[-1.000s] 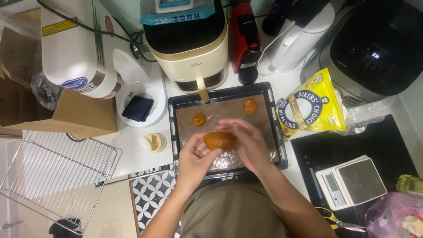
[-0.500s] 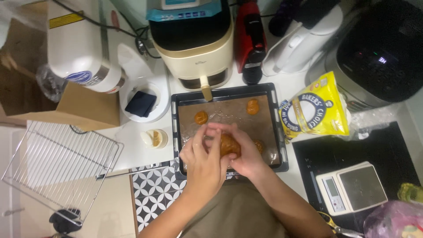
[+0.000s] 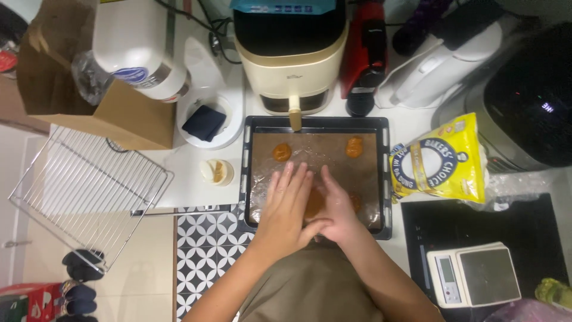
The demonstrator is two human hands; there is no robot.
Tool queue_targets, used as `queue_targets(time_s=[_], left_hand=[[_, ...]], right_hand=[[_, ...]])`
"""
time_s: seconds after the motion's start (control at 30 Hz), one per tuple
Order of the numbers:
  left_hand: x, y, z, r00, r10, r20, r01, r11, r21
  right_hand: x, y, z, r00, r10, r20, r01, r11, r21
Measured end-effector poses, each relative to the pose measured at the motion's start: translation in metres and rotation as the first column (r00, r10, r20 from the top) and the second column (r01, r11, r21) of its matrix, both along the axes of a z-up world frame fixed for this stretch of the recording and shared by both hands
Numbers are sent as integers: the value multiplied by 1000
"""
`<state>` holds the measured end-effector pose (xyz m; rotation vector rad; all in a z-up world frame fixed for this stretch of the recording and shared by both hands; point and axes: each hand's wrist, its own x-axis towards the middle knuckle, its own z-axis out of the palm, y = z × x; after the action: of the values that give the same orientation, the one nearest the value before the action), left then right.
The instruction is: Preparing and molding pastries on a baking tray.
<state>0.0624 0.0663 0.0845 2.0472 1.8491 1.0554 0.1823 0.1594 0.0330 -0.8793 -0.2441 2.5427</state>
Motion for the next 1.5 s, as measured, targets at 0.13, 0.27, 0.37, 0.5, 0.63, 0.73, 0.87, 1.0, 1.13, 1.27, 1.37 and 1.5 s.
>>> queue_targets(time_s=[0.13,0.27,0.37,0.5,0.63,0.73,0.87,1.0,1.13,1.27,1.37,1.5], left_hand=[[2,-6,-43,999,27,28,-29,998,63],[3,-8,-35,984,-42,172,18,990,136],[7,2,27,949,-112,296,94,993,75],[13,-3,0,945,-90,315,78,996,50],[13,-14,-30,984,-6,178,-19,990,139],[18,-15,6,997,29,71,-39,988,152],[4,-29,-24,982,187,3,-184,966,183],[-14,-64,-67,950,287,126,-288,958,-5],[13,-31,10,910,316,-267,-341,938,-55],[-3,-14,4,894,408,-187,-420,907,-25],[-15,-24,-1,909,345,235,-324,938,-122],[-10,-25,19,924,227,308,-249,968,36]], right_hand=[[0,-7,-2,941,77,-330,-89,996,-21],[2,-11,2,873,189,-450,-174,982,75],[1,-8,13,927,194,-321,-145,975,171],[-4,-14,15,956,125,-265,-99,989,107],[-14,-28,5,956,77,-282,-37,989,146],[-13,-33,-8,915,55,-400,-23,996,83],[-10,-43,-17,778,84,-623,-216,966,-140],[-20,-54,-26,878,153,-452,-196,979,-49],[-27,-61,-25,954,179,-239,-193,981,-33],[-38,-80,-51,991,123,-57,-111,978,176],[-36,-68,-66,992,102,-75,-91,987,134],[-18,-39,-21,895,141,-422,-175,984,-42]])
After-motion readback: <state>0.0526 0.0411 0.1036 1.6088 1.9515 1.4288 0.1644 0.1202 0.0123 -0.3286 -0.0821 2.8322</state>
